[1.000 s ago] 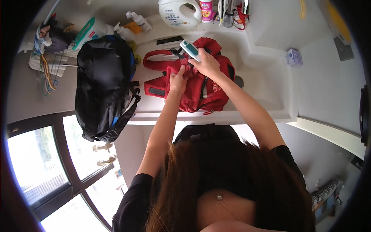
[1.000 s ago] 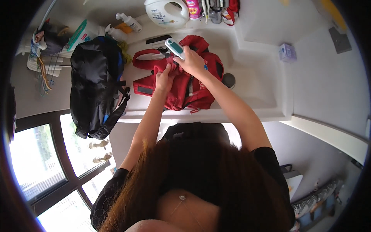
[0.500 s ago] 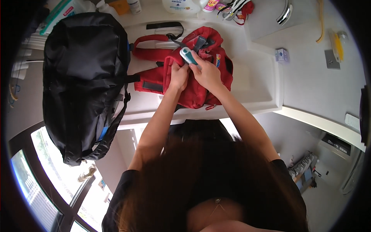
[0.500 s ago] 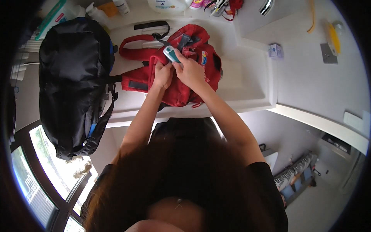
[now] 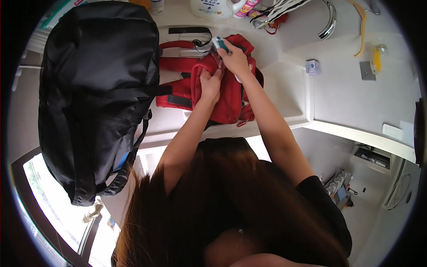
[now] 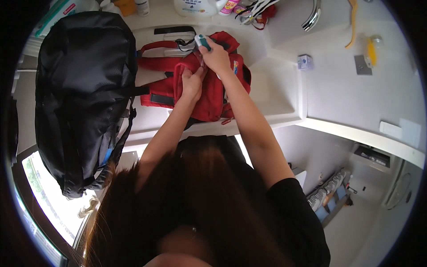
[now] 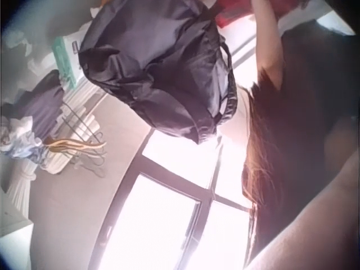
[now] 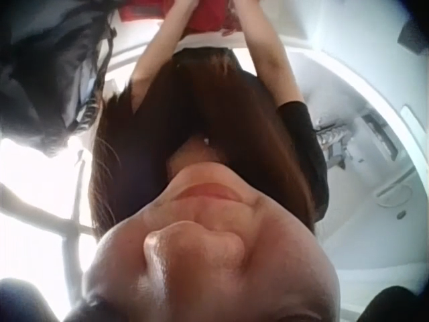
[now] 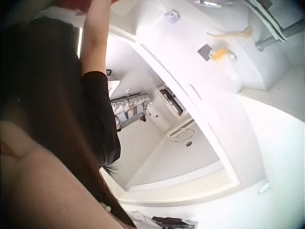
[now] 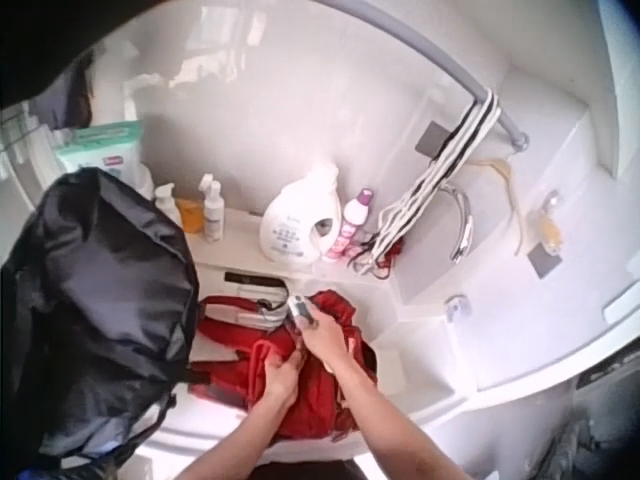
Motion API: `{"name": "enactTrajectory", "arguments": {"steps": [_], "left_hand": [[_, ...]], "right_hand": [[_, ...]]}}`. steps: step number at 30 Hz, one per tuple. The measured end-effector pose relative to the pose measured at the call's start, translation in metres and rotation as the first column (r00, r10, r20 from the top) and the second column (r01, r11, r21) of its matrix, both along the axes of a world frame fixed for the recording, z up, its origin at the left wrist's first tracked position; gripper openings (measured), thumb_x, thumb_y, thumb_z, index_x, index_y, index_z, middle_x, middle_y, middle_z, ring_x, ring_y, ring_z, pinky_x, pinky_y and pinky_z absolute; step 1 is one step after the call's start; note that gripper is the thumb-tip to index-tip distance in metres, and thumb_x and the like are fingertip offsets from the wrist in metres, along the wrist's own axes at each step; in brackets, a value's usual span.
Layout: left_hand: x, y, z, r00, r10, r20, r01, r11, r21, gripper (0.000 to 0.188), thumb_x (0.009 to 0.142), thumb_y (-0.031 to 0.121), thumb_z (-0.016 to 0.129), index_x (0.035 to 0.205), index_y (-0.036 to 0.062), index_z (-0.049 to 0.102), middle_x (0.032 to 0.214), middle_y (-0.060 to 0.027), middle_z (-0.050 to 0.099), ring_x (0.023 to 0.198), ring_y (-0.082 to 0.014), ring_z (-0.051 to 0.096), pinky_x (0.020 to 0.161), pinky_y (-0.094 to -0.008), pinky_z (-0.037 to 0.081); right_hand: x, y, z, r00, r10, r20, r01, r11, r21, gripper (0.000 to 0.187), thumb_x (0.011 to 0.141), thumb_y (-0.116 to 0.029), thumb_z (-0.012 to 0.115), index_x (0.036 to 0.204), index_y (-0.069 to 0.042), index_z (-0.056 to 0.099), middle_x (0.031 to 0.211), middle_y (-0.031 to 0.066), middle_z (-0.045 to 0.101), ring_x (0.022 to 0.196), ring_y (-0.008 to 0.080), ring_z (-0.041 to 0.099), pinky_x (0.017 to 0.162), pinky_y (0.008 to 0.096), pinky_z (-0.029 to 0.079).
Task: The person cleans a backpack by applying a cleaning solution from a bottle and scrubbing the surface with a small brush.
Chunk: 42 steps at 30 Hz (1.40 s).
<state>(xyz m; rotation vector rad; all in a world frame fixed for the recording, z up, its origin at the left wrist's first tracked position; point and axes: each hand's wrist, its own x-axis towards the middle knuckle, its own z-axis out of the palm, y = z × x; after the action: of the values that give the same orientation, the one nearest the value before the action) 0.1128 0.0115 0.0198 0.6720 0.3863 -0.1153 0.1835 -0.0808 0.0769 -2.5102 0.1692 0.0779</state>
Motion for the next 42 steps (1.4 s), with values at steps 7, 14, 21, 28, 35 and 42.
{"name": "enactTrajectory", "arguments": {"steps": [7, 14, 21, 28, 35, 42], "left_hand": [[-0.006, 0.015, -0.013, 0.99, -0.125, 0.064, 0.129, 0.989, -0.068, 0.039, 0.096, -0.009, 0.052, 0.135, -0.0029, 0.051, 0.129, -0.0125, 0.063, 0.115, -0.0218, 0.064, 0.099, -0.0337, 0.052], [-0.006, 0.005, -0.016, 0.993, -0.058, 0.104, 0.052, 0.997, 0.057, 0.03, 0.098, -0.006, 0.054, 0.128, -0.0031, 0.057, 0.121, -0.01, 0.066, 0.108, -0.0166, 0.063, 0.092, -0.0293, 0.051], [-0.007, 0.011, -0.013, 0.993, 0.012, 0.114, -0.01, 1.0, -0.019, 0.03, 0.098, -0.007, 0.053, 0.127, -0.0013, 0.058, 0.126, -0.0118, 0.066, 0.119, -0.0233, 0.064, 0.105, -0.035, 0.051], [-0.004, 0.005, 0.018, 0.998, 0.014, -0.059, -0.022, 0.99, -0.142, 0.027, 0.098, 0.006, 0.065, 0.124, 0.0014, 0.06, 0.128, -0.0124, 0.066, 0.121, -0.0236, 0.062, 0.11, -0.043, 0.049], [0.031, 0.012, 0.015, 0.955, 0.17, -0.243, -0.154, 0.984, 0.085, 0.027, 0.093, 0.028, 0.079, 0.105, 0.0056, 0.071, 0.096, -0.0027, 0.075, 0.085, -0.0186, 0.072, 0.078, -0.0386, 0.056], [0.042, -0.021, 0.015, 0.906, 0.421, -0.045, -0.376, 0.848, 0.374, 0.041, 0.092, 0.039, 0.08, 0.091, 0.0002, 0.066, 0.089, -0.0027, 0.068, 0.077, -0.0128, 0.06, 0.07, -0.0321, 0.051]], "right_hand": [[-0.082, 0.0, 0.024, 0.983, 0.183, -0.005, -0.183, 0.983, -0.028, 0.054, 0.098, -0.031, 0.067, 0.148, -0.017, 0.055, 0.121, 0.0244, 0.07, 0.108, 0.0377, 0.07, 0.092, 0.0386, 0.054], [-0.03, 0.016, 0.008, 0.99, 0.134, 0.033, -0.121, 0.961, -0.25, 0.054, 0.095, -0.04, 0.065, 0.146, -0.025, 0.057, 0.096, 0.0232, 0.073, 0.092, 0.0438, 0.07, 0.081, 0.0497, 0.056], [0.005, -0.025, 0.018, 0.996, 0.068, -0.063, -0.037, 0.917, 0.397, 0.052, 0.094, -0.039, 0.072, 0.136, -0.009, 0.065, 0.107, 0.0127, 0.074, 0.094, 0.0174, 0.068, 0.086, 0.0315, 0.052], [0.004, -0.07, 0.015, 0.99, 0.048, 0.133, -0.061, 0.993, 0.098, 0.062, 0.08, -0.048, 0.084, 0.116, -0.001, 0.067, 0.099, 0.0145, 0.074, 0.094, 0.0274, 0.071, 0.083, 0.0379, 0.053], [-0.05, -0.073, 0.001, 0.97, 0.138, 0.2, -0.191, 0.942, 0.276, 0.043, 0.082, -0.028, 0.083, 0.112, -0.002, 0.068, 0.095, 0.0155, 0.073, 0.085, 0.027, 0.072, 0.078, 0.0357, 0.054], [-0.087, -0.062, -0.011, 0.931, 0.312, 0.19, -0.342, 0.928, 0.15, 0.04, 0.083, -0.02, 0.078, 0.117, -0.007, 0.062, 0.107, 0.0167, 0.069, 0.102, 0.0389, 0.066, 0.083, 0.0454, 0.054]]}}
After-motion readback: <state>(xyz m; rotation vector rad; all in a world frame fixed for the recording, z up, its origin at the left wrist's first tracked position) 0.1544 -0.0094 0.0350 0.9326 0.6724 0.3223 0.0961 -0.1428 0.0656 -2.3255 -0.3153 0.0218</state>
